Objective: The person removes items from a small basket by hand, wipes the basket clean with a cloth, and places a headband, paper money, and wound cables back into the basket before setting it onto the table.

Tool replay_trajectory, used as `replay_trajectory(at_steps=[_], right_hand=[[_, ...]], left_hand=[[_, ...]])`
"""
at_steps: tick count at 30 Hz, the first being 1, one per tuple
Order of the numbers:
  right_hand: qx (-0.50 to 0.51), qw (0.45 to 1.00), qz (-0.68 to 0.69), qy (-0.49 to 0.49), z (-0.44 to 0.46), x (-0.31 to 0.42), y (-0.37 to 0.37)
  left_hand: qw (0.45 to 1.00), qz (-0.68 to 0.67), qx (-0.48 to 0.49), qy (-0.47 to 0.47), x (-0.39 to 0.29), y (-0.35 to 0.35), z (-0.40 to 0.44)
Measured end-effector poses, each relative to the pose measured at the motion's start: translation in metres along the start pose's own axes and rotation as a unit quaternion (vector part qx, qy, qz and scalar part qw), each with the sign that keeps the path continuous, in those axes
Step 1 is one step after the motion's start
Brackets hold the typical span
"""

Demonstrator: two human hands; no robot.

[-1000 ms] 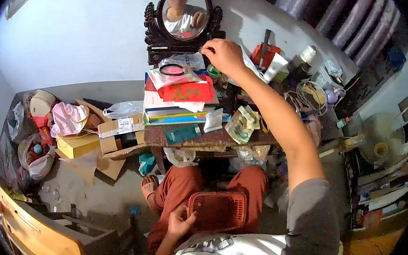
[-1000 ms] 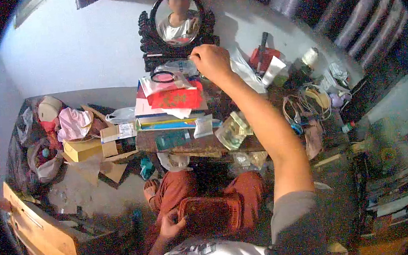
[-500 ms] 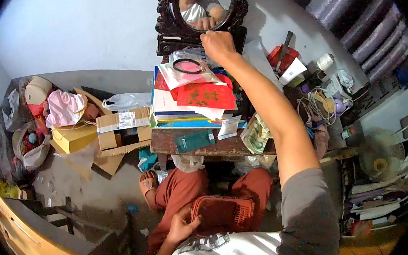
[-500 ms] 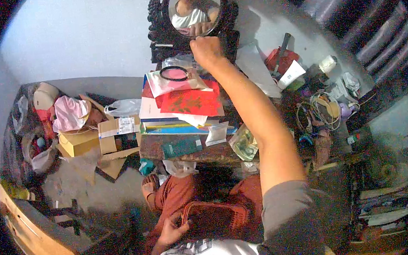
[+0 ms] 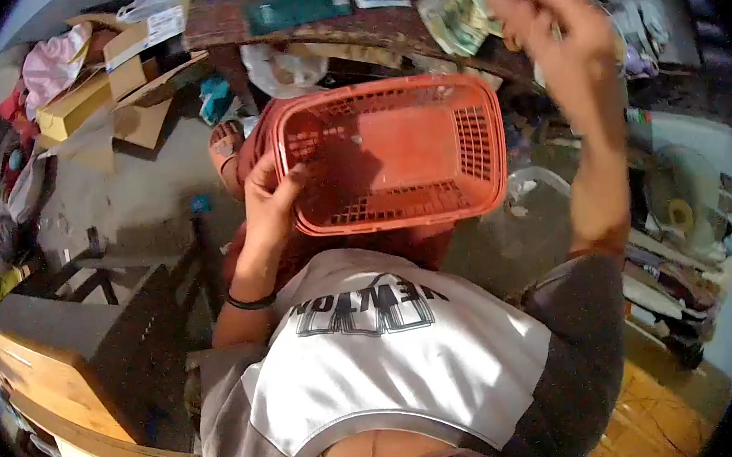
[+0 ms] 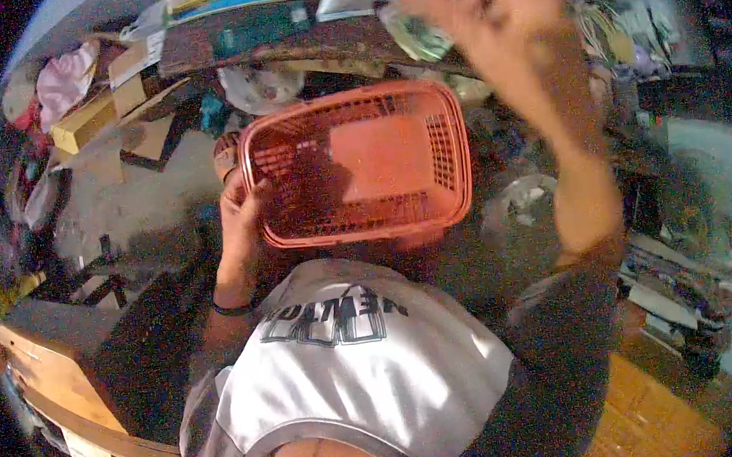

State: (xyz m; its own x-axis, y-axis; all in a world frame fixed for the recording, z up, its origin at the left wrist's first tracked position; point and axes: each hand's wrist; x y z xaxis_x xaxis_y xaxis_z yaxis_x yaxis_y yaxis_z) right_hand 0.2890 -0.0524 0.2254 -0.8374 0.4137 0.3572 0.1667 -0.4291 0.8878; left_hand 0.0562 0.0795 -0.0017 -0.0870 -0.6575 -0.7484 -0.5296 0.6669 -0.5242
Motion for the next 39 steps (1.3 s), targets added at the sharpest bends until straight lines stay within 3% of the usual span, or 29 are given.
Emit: replay_trajectory(at_steps=[1, 3, 6, 9, 10, 12, 14, 15, 17, 18, 20, 22, 23, 24, 27, 30, 32, 33, 35, 38, 39], right_hand=[[0.016, 0.998, 0.053, 0.025, -0.029, -0.012, -0.001], [0.047, 0.993, 0.098, -0.054, -0.08, -0.013, 0.0], [-0.012, 0.965, 0.242, -0.1, -0.16, -0.039, -0.006], [-0.049, 0.881, 0.405, -0.24, -0.219, -0.045, -0.035], [-0.069, 0.842, 0.443, -0.301, -0.235, -0.049, -0.042], [-0.139, 0.752, 0.508, -0.396, -0.277, -0.046, -0.039], [-0.202, 0.658, 0.578, -0.439, -0.304, -0.035, -0.039], [-0.26, 0.636, 0.585, -0.431, -0.344, -0.055, -0.048], [-0.291, 0.634, 0.577, -0.425, -0.395, -0.072, -0.004], [-0.33, 0.645, 0.517, -0.456, -0.412, -0.066, 0.007], [-0.405, 0.683, 0.421, -0.439, -0.441, -0.063, 0.024], [-0.454, 0.71, 0.29, -0.453, -0.49, -0.08, 0.033], [-0.462, 0.725, 0.221, -0.461, -0.518, -0.095, 0.032], [-0.468, 0.736, 0.15, -0.465, -0.541, -0.111, 0.037], [-0.485, 0.739, 0.142, -0.445, -0.579, -0.142, 0.029], [-0.5, 0.758, 0.115, -0.404, -0.596, -0.162, 0.016], [-0.527, 0.703, 0.152, -0.452, -0.588, -0.151, 0.016], [-0.539, 0.674, 0.17, -0.476, -0.583, -0.145, 0.014], [-0.535, 0.673, 0.203, -0.469, -0.581, -0.139, 0.013], [-0.523, 0.687, 0.187, -0.469, -0.603, -0.149, 0.005], [-0.521, 0.689, 0.161, -0.477, -0.618, -0.153, 0.012]], left_hand=[[1.0, -0.012, -0.003, -0.014, -0.007, -0.016, -0.002], [0.997, -0.017, 0.008, -0.073, -0.003, -0.028, 0.0], [0.993, 0.007, 0.073, -0.094, 0.013, -0.045, -0.004], [0.991, 0.037, 0.083, -0.095, 0.012, -0.056, -0.012], [0.987, 0.122, 0.06, -0.087, 0.012, -0.06, -0.01], [0.99, 0.104, 0.081, -0.059, 0.019, -0.081, -0.014], [0.989, 0.122, 0.07, -0.042, 0.009, -0.094, -0.015], [0.987, 0.148, 0.054, -0.028, 0.003, -0.1, -0.015], [0.977, 0.158, 0.09, -0.112, -0.018, -0.138, -0.018], [0.959, 0.211, 0.03, -0.185, -0.031, -0.145, -0.019], [0.932, 0.233, 0.075, -0.266, -0.065, -0.152, 0.002], [0.92, 0.219, 0.094, -0.311, -0.088, -0.166, 0.038], [0.927, 0.22, 0.101, -0.287, -0.101, -0.176, 0.049], [0.872, 0.317, 0.107, -0.357, -0.116, -0.181, 0.075], [0.854, 0.357, 0.125, -0.357, -0.131, -0.201, 0.143], [0.681, 0.56, 0.133, -0.453, -0.142, -0.206, 0.218], [0.35, 0.764, 0.084, -0.536, -0.154, -0.215, 0.259], [0.295, 0.798, 0.078, -0.519, -0.155, -0.218, 0.262], [0.178, 0.852, 0.075, -0.486, -0.158, -0.226, 0.267], [0.206, 0.897, 0.088, -0.382, -0.151, -0.236, 0.263], [0.244, 0.905, 0.061, -0.345, -0.15, -0.234, 0.263]])
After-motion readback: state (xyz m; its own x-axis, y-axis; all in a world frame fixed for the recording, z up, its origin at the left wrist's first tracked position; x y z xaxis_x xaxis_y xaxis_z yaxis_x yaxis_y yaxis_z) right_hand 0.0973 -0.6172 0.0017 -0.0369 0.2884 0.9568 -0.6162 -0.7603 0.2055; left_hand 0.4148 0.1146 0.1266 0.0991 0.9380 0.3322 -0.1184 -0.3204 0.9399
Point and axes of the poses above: each hand's wrist, its own z-axis towards the middle knuckle, its own y-axis out of the back of the hand, x = y × z, and after that the axes turned 6 degrees about y, right-handed
